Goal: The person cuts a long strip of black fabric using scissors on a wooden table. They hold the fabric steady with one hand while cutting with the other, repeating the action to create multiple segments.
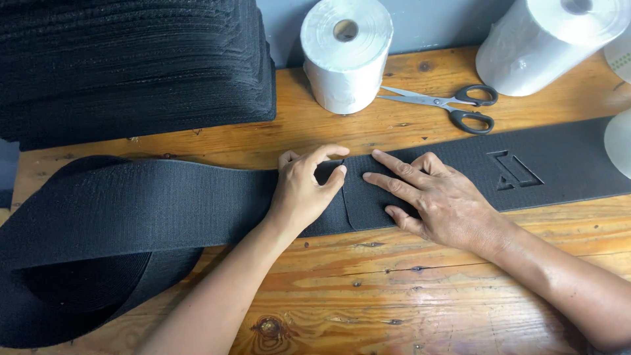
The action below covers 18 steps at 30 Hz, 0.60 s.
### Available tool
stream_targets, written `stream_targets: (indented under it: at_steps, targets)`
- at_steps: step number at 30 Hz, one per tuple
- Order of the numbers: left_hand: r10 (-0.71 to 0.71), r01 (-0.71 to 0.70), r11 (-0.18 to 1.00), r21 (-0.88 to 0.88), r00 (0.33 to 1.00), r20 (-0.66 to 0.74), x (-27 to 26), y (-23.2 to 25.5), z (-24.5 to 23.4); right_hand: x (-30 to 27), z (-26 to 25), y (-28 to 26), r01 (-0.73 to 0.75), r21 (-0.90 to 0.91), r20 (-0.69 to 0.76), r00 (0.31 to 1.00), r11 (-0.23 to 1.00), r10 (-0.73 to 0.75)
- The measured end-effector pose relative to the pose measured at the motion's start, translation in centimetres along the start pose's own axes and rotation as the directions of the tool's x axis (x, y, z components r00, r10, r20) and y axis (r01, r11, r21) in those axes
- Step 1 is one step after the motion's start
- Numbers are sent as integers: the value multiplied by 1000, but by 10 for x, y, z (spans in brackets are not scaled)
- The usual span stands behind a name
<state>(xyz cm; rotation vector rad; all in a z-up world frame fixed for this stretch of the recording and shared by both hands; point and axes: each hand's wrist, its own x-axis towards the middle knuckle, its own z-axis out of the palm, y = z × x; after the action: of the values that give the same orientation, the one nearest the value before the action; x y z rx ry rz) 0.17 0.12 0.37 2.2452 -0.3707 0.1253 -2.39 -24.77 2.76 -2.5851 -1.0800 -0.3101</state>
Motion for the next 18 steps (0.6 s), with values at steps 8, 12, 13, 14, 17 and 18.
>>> stream_targets:
  at_steps: [8, 12, 13, 14, 17, 18]
  targets:
    - [48, -47, 998, -45, 999, 3, 0, 0, -1, 1, 1, 0, -4, -10, 17, 1000, 1000, 4]
    - [46, -45, 998, -52, 999, 16, -2, -7, 1, 0, 1, -1, -5, -22, 13, 1000, 1000, 5]
    - [43, -42, 998, -53, 999, 15, -2, -7, 0, 0, 1, -1, -3, -21, 15, 1000, 1000, 4]
    - [48, -47, 997, -53, 999, 17, -1, -6, 0, 1, 1, -1, -1, -35, 10, 1000, 999, 1]
    - [65, -64, 997, -50, 998, 15, 0, -5, -2, 0, 2, 0, 5, -49, 6, 1000, 999, -5]
    - [76, -75, 996, -48, 997, 12, 0, -5, -2, -1, 2, 0, 6, -49, 7, 1000, 999, -6]
